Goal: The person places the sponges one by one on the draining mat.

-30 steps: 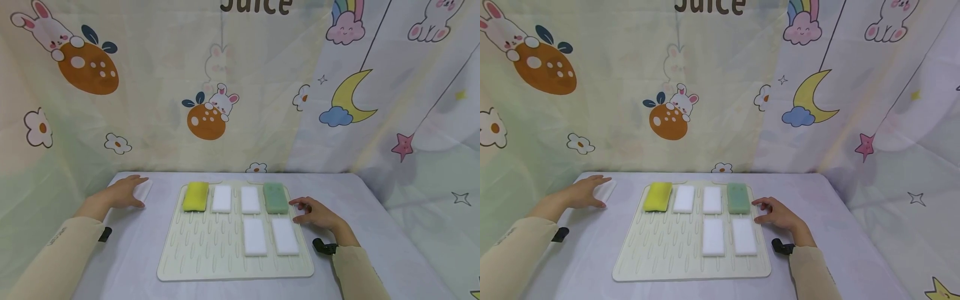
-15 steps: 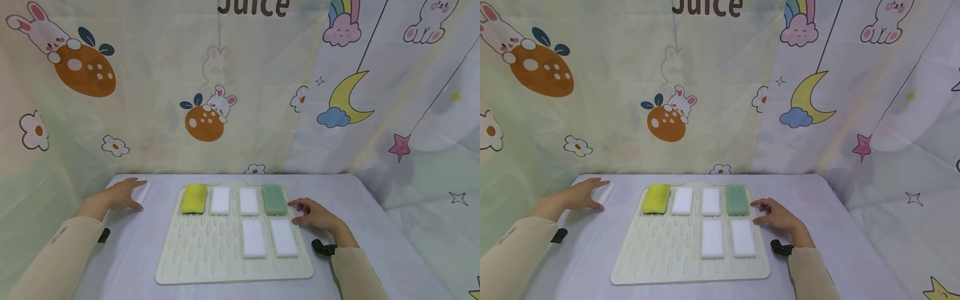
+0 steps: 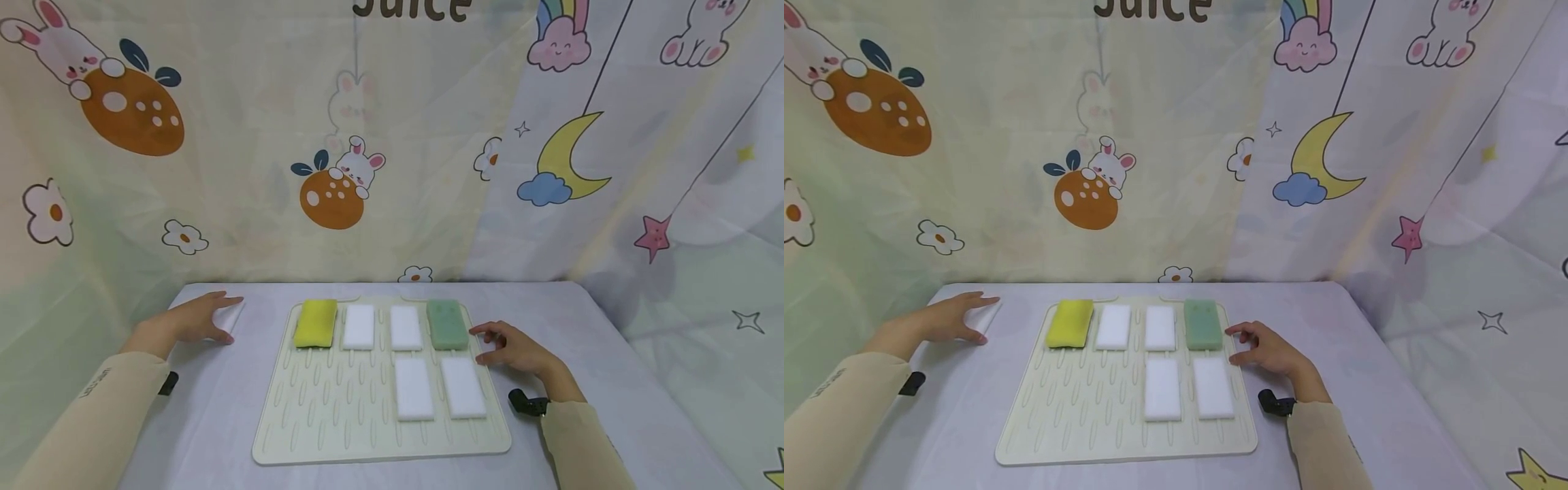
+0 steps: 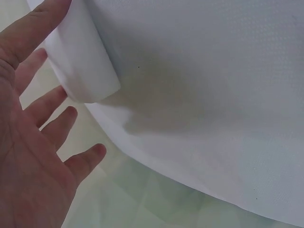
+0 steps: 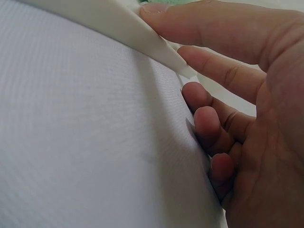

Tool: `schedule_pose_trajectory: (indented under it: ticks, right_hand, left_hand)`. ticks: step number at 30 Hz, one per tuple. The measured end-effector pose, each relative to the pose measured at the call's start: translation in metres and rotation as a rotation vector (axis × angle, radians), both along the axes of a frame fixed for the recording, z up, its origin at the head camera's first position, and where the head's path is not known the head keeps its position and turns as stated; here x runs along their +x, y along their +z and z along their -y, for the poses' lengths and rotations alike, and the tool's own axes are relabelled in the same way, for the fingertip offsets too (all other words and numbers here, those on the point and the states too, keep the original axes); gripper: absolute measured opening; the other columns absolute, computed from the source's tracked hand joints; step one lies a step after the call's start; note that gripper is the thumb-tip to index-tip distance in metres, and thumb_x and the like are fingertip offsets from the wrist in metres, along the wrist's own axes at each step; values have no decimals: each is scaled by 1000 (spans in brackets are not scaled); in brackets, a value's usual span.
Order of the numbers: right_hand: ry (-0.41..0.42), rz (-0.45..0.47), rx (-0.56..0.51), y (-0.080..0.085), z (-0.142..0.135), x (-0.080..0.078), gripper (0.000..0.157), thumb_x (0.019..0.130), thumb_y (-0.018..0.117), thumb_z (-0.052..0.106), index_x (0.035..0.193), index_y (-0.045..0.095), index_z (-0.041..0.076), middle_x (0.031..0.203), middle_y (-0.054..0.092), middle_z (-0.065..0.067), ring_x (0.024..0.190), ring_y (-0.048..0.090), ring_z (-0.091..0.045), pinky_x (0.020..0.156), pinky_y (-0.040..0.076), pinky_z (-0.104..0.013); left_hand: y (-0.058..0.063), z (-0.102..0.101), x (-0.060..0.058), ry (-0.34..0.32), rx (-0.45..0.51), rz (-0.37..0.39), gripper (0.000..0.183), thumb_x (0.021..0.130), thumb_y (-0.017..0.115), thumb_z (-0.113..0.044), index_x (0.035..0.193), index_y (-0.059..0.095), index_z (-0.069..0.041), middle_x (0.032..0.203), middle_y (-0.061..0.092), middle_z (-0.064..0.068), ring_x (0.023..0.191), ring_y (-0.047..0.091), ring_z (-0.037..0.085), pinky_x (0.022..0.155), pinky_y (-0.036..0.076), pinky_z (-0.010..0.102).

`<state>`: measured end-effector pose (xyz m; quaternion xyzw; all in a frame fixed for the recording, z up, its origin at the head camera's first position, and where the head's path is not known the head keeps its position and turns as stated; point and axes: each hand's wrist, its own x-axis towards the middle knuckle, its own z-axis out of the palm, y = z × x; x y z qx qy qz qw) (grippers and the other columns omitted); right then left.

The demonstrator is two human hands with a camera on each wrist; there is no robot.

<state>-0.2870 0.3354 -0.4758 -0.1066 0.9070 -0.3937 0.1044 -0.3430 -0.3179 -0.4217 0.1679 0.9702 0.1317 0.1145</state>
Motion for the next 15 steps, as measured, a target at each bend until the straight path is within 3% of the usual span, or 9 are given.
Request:
schedule_pose_trajectory:
  ticks: [15]
  right_hand:
    - [-1,2,-7,1,0,0,60,81,89,26,135,66,14,112,53,-11,84,45,-20,72,42,-29]
  left_hand:
    - [-5,1,-1,-6,8,-26,98,78,89,-38,155,42,-1,154,36,40,140,34,61,114,31,72]
